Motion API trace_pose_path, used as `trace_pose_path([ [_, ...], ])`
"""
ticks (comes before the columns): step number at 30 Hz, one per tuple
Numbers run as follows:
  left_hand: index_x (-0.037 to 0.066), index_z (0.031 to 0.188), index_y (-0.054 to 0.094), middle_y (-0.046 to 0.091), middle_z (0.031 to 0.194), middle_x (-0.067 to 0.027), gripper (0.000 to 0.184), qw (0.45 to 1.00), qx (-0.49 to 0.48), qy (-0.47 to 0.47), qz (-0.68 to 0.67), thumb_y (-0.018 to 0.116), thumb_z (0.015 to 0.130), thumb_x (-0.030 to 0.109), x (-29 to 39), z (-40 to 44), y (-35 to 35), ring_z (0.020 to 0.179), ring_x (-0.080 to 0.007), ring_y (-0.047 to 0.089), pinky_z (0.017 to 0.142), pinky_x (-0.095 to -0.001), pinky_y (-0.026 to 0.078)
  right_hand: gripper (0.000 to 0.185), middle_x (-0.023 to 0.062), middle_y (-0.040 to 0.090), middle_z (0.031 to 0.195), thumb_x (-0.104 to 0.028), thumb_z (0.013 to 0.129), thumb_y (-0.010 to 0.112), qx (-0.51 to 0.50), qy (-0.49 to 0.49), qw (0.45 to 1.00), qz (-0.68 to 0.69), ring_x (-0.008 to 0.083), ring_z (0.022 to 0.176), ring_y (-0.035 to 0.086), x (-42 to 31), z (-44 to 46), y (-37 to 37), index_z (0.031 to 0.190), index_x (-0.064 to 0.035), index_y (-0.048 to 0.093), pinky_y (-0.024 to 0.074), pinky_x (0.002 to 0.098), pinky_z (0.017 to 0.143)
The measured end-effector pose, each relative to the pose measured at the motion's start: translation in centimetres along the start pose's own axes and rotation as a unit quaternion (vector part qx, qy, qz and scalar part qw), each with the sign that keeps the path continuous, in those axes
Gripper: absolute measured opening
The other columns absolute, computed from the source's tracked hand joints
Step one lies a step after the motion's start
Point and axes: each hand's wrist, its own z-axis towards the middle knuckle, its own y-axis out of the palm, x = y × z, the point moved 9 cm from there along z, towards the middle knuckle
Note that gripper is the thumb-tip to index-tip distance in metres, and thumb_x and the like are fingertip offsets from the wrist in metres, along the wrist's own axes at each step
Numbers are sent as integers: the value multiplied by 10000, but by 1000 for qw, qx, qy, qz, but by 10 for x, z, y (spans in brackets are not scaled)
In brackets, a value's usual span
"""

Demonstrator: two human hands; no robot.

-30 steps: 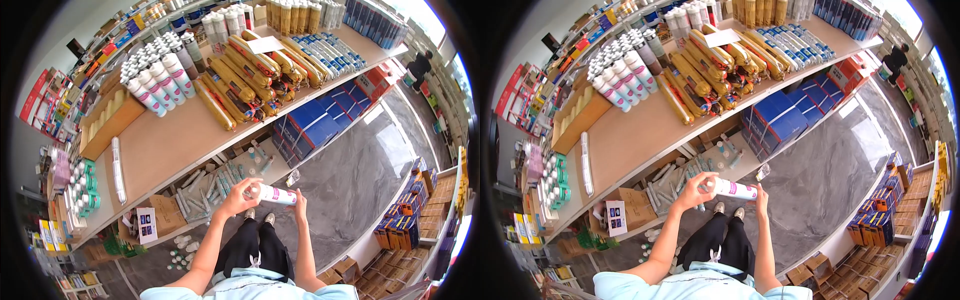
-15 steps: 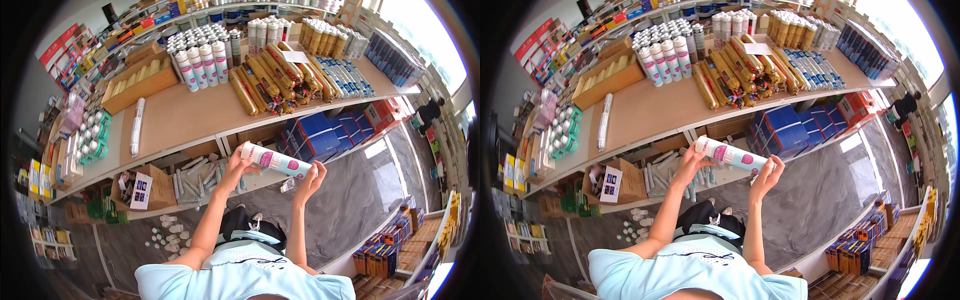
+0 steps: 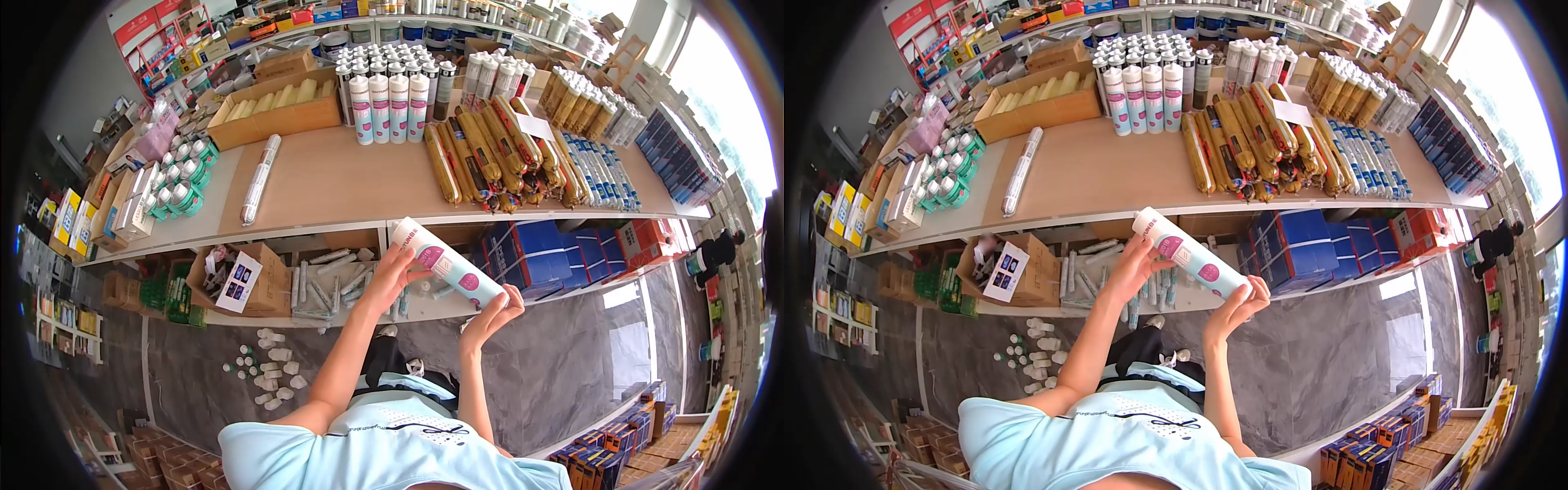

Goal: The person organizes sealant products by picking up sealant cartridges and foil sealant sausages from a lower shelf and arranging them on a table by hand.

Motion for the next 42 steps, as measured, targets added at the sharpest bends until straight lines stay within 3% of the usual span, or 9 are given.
trace_pose_path([
  [8, -9, 1208, 554, 625, 1135, -106, 457, 990, 66, -95, 84, 602, 945, 361, 25, 9, -3, 1073, -216, 622, 857, -435, 590, 302, 115, 425, 1158, -300, 1037, 396, -42, -9, 998, 53, 200, 1073, 438, 6, 3, 62, 1146, -19, 398, 317, 336, 1001],
  [17, -10, 1113, 564, 662, 1014, -120, 338, 956, 172, 78, 224, 711, 871, 173, 98, 45, -55, 914, -199, 685, 717, -333, 617, 353, 162, 485, 1171, -289, 1038, 388, -193, 108, 975, 15, 236, 1083, 483, 46, -19, 153, 1208, 18, 421, 361, 344, 981],
  [22, -8, 1001, 620, 689, 929, -104, 310, 914, 174, 125, 345, 774, 794, 163, 122, 74, -65, 860, -158, 689, 693, -288, 574, 311, 187, 568, 1096, -215, 1017, 416, -288, 112, 951, -10, 252, 1018, 551, 64, -18, 195, 1215, 21, 456, 417, 364, 920],
  [24, -5, 931, 639, 693, 877, -88, 290, 845, 152, 230, 458, 798, 743, 147, 143, 75, -47, 808, -156, 685, 675, -283, 548, 301, 204, 570, 1123, -190, 1009, 429, -319, 115, 941, -9, 270, 1047, 556, 59, -15, 205, 1217, 24, 461, 416, 371, 926],
  [28, -7, 956, 645, 663, 889, -74, 328, 801, 146, 251, 523, 811, 698, 105, 148, 81, -44, 801, -158, 679, 699, -311, 553, 333, 234, 563, 1164, -41, 906, 519, -330, -2, 941, -71, 360, 1119, 546, 40, -15, 210, 1226, 29, 459, 416, 421, 969],
  [31, -22, 963, 640, 623, 870, -94, 347, 819, 124, 258, 498, 803, 684, 105, 142, 91, -47, 793, -193, 677, 677, -328, 574, 410, 242, 558, 1174, 26, 819, 548, -376, 22, 924, -60, 364, 1125, 547, 54, -26, 214, 1220, 25, 461, 419, 426, 989],
  [34, -18, 997, 647, 614, 859, -106, 373, 832, 108, 249, 484, 788, 675, 106, 137, 98, -52, 781, -212, 672, 674, -334, 573, 424, 185, 581, 1217, -8, 835, 533, -379, 17, 921, -89, 304, 1192, 543, 56, -29, 213, 1252, -5, 457, 397, 445, 1019],
  [39, 9, 1158, 628, 617, 888, -109, 512, 828, 85, 226, 507, 774, 677, 107, 133, 105, -51, 789, -217, 671, 749, -329, 557, 428, 233, 559, 1225, -11, 851, 530, -382, -4, 922, -65, 340, 1142, 556, 52, -14, 217, 1274, 21, 479, 454, 404, 957],
  [42, -29, 1056, 631, 621, 904, -98, 426, 809, 68, 226, 539, 791, 680, 93, 136, 107, -46, 825, -210, 696, 757, -324, 558, 411, 224, 562, 1236, -8, 852, 525, -377, 12, 924, -61, 336, 1166, 554, 60, -5, 218, 1260, 27, 486, 468, 399, 948],
])
